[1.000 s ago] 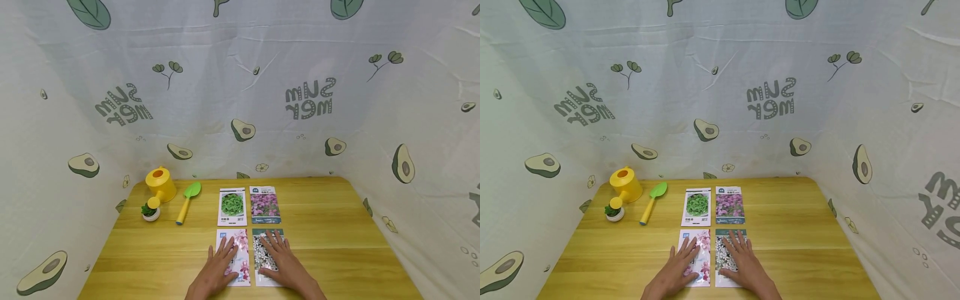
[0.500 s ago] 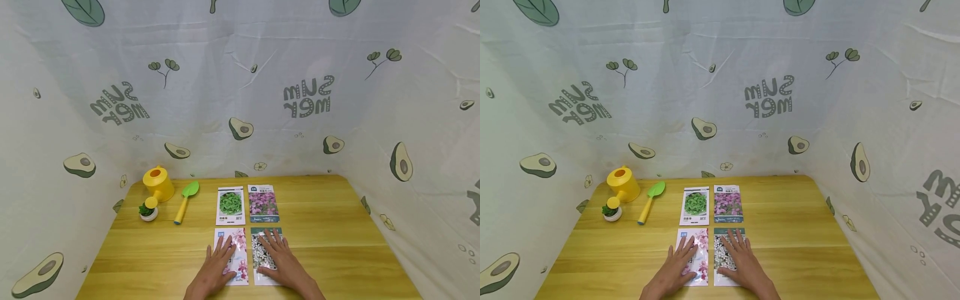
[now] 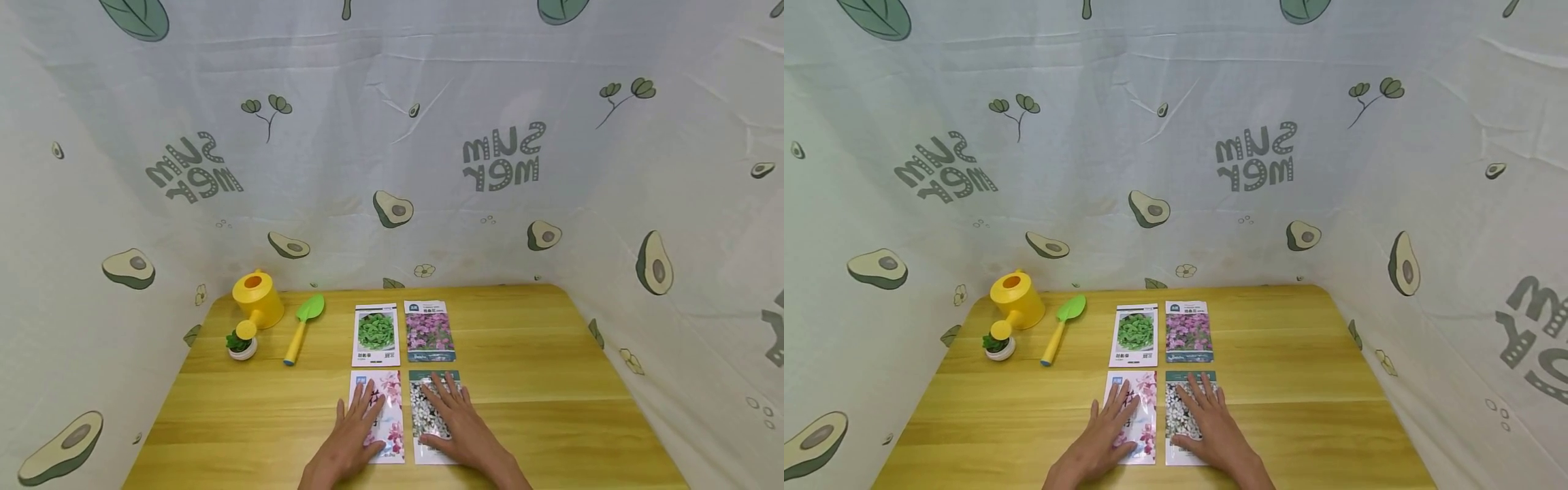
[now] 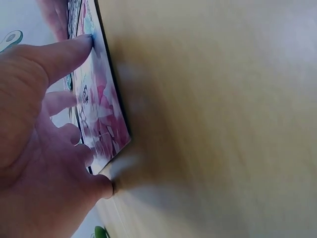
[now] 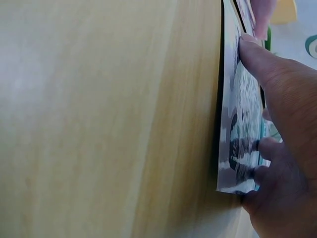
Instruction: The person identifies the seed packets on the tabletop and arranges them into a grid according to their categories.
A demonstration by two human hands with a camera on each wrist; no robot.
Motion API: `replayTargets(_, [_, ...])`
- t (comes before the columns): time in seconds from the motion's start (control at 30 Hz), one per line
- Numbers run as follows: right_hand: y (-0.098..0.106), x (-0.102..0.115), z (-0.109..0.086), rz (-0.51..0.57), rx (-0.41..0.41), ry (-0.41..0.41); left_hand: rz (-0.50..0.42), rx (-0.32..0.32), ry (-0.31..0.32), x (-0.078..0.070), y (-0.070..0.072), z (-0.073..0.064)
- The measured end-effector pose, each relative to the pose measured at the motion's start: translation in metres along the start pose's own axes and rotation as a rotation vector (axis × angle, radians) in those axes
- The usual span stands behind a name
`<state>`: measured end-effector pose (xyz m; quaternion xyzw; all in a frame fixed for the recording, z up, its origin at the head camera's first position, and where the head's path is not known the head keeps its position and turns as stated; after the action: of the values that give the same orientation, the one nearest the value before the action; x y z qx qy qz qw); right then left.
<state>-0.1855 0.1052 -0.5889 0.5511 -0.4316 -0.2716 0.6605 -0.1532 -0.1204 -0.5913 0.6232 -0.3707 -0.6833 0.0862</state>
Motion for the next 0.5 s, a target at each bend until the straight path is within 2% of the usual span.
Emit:
replayTargets(0.1, [-0.0003, 0.0002, 0.0010, 0.009, 0.010, -0.003, -0.009, 0.002, 0.009, 0.0034, -0.0015, 0.0006])
replayTargets(0.3, [-0.0010, -0.0001, 0.0017, 0.025, 0.005, -0.005, -0.083, -0.033, -0.084, 0.0091, -0.0053, -0.0001])
replayTargets(0.5, [0.0012, 0.0001, 0.0009, 0.033, -0.017, -0.013, -0.047, -0.051, -0.128, 0.0080, -0.0073, -0.0003])
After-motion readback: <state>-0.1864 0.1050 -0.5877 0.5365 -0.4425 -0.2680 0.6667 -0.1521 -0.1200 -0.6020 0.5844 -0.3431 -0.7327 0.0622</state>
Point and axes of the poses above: each hand's wrist, its own z-axis towards the middle knuckle, its own y-axis out of the back of the hand, x = y × z, the point moved 6 cm from there along z, towards the middle knuckle, and after that the axes turned 14 degrees about -z, right-handed, at the moved point
